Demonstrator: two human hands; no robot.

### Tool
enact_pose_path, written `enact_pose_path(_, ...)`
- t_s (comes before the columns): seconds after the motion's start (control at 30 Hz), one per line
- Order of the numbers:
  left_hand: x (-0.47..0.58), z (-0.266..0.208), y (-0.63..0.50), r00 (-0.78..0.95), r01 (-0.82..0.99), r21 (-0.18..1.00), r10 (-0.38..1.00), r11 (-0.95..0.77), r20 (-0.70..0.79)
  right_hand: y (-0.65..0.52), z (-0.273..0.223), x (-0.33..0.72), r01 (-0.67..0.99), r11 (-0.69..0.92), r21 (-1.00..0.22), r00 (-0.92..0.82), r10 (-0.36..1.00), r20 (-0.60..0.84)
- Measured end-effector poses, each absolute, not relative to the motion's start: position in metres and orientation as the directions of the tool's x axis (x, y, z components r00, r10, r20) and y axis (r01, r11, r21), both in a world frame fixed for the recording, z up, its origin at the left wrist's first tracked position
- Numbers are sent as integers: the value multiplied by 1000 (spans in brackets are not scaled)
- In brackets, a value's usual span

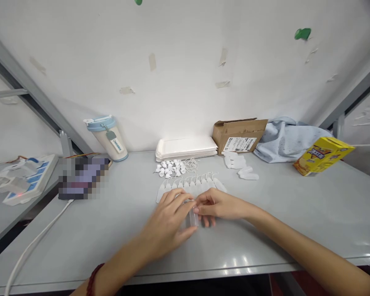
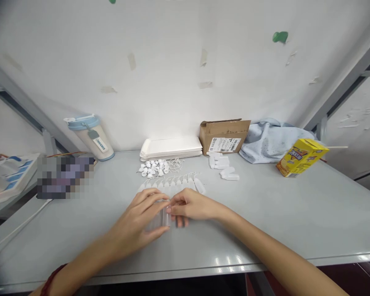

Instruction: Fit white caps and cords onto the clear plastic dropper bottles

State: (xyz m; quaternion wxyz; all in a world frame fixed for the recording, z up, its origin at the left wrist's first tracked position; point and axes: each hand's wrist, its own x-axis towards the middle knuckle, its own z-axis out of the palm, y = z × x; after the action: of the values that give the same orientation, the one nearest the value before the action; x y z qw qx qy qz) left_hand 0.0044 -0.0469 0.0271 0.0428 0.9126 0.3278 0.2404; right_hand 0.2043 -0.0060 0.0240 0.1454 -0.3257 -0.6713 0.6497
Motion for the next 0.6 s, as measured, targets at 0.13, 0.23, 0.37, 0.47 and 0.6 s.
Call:
enact_pose_path(0.13,0,20,-59,666,582,253,631,-773,398,-11,21,202,326,-19,-945,-774,569,-279)
enact_pose_path(0.23,-1,16,-61,675,580,248,628,-776,388,-11,22,202,372,-11,-928,-777,543,-318)
enact_pose_path(0.37,-1,15,-60,683,587,239,631,-774,368,-11,23,203,384,-15,-923,-772,544,-329)
enact_pose_path(0.47,-2,15,-59,688,592,229,633,-772,354,-11,23,203,385,-4,-923,-772,547,-325)
enact_pose_path(0.6,-3,16,-57,685,598,240,643,-765,342,-11,22,202,386,-4,-922,-769,551,-324)
